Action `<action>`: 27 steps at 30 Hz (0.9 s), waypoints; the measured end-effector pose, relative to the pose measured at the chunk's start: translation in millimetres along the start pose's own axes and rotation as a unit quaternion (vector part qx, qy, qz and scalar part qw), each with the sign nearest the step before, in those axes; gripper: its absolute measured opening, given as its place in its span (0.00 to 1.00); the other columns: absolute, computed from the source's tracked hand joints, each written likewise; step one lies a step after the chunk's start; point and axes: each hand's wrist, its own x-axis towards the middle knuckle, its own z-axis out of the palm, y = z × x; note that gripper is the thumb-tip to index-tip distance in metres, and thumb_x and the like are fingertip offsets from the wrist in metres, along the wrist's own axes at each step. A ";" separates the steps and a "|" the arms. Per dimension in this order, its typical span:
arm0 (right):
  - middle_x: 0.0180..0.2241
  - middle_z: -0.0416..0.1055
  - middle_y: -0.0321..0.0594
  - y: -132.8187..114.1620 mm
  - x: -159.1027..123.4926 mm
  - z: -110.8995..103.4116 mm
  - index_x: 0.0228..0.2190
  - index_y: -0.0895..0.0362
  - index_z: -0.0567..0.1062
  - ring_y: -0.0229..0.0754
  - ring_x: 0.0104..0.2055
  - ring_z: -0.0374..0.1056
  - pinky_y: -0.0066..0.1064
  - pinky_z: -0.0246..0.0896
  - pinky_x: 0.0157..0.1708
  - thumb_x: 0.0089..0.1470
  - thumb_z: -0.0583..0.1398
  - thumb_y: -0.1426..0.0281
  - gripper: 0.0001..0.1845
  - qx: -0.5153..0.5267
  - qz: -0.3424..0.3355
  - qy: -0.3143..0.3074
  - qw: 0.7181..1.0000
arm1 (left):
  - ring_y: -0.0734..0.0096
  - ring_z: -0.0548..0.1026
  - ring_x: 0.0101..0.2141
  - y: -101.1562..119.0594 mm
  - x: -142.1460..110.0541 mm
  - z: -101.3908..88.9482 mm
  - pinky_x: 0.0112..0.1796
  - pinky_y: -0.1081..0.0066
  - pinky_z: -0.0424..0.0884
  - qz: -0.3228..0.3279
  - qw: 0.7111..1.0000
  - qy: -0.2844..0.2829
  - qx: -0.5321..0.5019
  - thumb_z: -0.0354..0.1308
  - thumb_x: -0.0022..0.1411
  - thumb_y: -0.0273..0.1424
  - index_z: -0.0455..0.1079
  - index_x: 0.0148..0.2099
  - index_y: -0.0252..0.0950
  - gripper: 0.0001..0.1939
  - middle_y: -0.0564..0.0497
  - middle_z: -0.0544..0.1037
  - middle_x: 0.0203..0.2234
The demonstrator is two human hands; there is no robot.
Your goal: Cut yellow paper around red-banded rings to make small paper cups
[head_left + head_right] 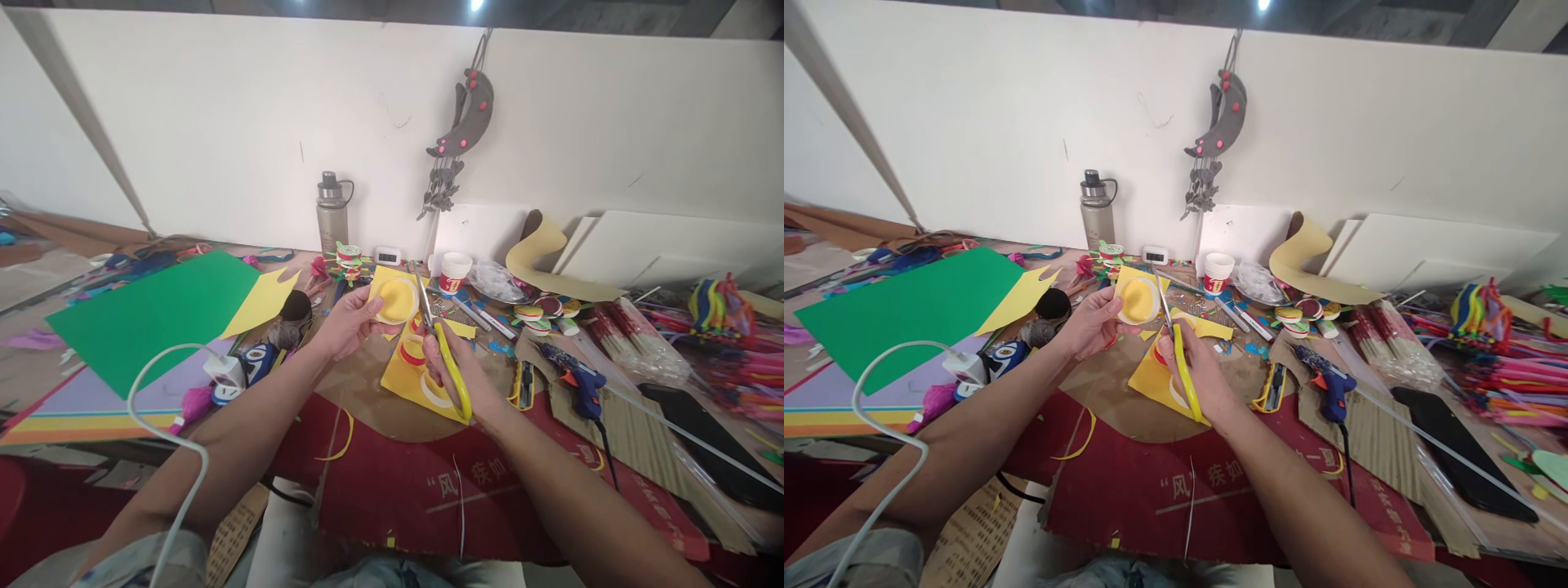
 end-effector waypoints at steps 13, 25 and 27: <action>0.28 0.61 0.32 -1.9 -0.7 -0.2 0.41 0.52 0.67 0.36 0.24 0.54 0.30 0.49 0.20 0.63 0.59 0.44 0.24 0.003 0.016 -0.002 1.000 | 0.57 0.86 0.42 0.3 -0.3 -0.9 0.41 0.63 0.86 -0.008 1.000 -0.005 0.003 0.81 0.47 0.45 0.81 0.46 0.32 0.29 0.43 0.87 0.41; 0.27 0.60 0.32 4.8 0.4 0.7 0.39 0.52 0.67 0.37 0.24 0.55 0.30 0.52 0.20 0.64 0.57 0.41 0.26 0.010 0.009 0.007 1.000 | 0.56 0.86 0.44 -0.6 -1.3 0.6 0.42 0.61 0.86 -0.012 1.000 -0.004 0.003 0.80 0.47 0.46 0.81 0.49 0.33 0.31 0.42 0.86 0.44; 0.26 0.59 0.31 5.1 0.0 0.7 0.39 0.52 0.68 0.37 0.24 0.54 0.30 0.53 0.20 0.63 0.57 0.41 0.26 0.014 0.010 0.010 1.000 | 0.56 0.86 0.44 -0.5 -1.3 0.1 0.42 0.62 0.86 -0.012 1.000 -0.005 0.000 0.80 0.47 0.46 0.81 0.48 0.33 0.31 0.42 0.86 0.44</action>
